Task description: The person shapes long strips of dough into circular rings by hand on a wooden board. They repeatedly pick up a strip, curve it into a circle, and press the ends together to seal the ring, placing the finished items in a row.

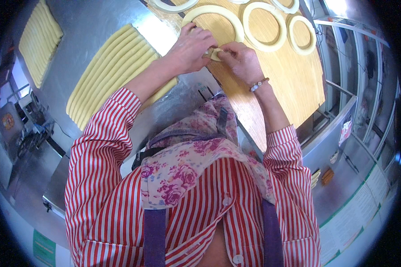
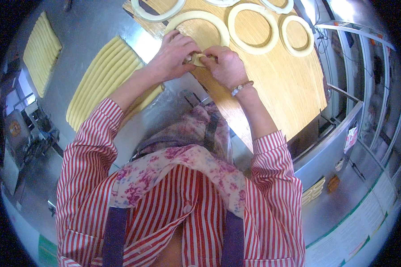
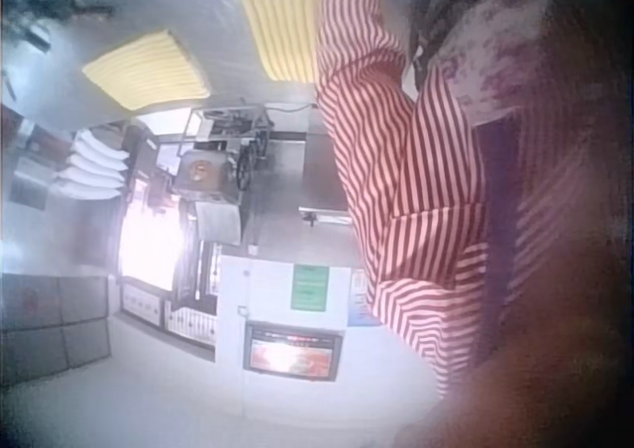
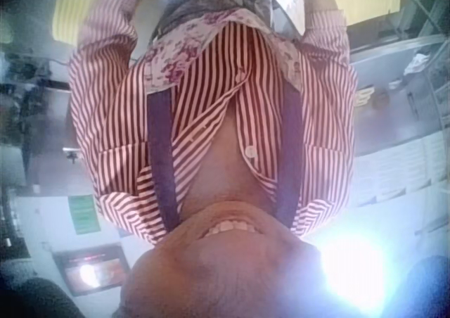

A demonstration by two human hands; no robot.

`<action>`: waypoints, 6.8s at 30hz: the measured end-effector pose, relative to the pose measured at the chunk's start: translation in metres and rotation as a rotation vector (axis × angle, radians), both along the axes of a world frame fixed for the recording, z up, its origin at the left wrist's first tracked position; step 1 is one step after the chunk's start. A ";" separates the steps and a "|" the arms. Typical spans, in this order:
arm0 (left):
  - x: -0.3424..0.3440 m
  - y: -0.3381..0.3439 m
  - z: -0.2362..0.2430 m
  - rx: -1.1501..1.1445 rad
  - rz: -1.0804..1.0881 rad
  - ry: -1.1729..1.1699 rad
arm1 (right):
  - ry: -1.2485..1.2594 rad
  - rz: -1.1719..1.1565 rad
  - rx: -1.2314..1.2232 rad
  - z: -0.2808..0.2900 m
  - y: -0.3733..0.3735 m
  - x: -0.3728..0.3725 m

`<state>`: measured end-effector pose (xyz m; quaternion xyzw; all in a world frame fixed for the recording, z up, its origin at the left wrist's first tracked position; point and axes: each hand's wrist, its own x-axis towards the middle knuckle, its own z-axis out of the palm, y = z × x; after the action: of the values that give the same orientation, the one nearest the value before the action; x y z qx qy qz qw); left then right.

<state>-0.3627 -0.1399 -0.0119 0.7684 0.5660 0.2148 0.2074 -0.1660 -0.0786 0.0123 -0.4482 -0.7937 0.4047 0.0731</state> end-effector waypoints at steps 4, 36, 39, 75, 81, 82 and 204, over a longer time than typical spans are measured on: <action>-0.018 0.006 0.004 -0.103 -0.065 0.028 | 0.006 0.076 0.284 -0.010 -0.013 -0.007; -0.029 0.000 -0.023 0.233 -0.079 -0.057 | -0.041 -0.074 0.567 -0.038 -0.034 -0.034; -0.026 -0.002 -0.023 0.250 -0.073 -0.026 | -0.095 -0.039 0.580 -0.034 -0.034 -0.035; -0.039 -0.010 -0.015 0.152 -0.163 0.007 | 0.101 -0.032 0.638 -0.044 -0.050 -0.006; -0.039 -0.001 -0.030 0.213 -0.182 0.010 | 0.129 -0.084 0.622 -0.059 -0.044 -0.012; -0.038 0.000 -0.030 0.231 -0.186 -0.008 | 0.134 -0.106 0.601 -0.059 -0.044 -0.014; -0.026 0.041 0.128 -0.239 0.418 -0.957 | 0.504 -0.196 -0.096 0.130 0.071 0.014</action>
<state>-0.3882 -0.0993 0.1158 0.4264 0.5696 0.5122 0.4811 -0.1517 -0.0072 0.1427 -0.4110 -0.6832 0.5317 0.2856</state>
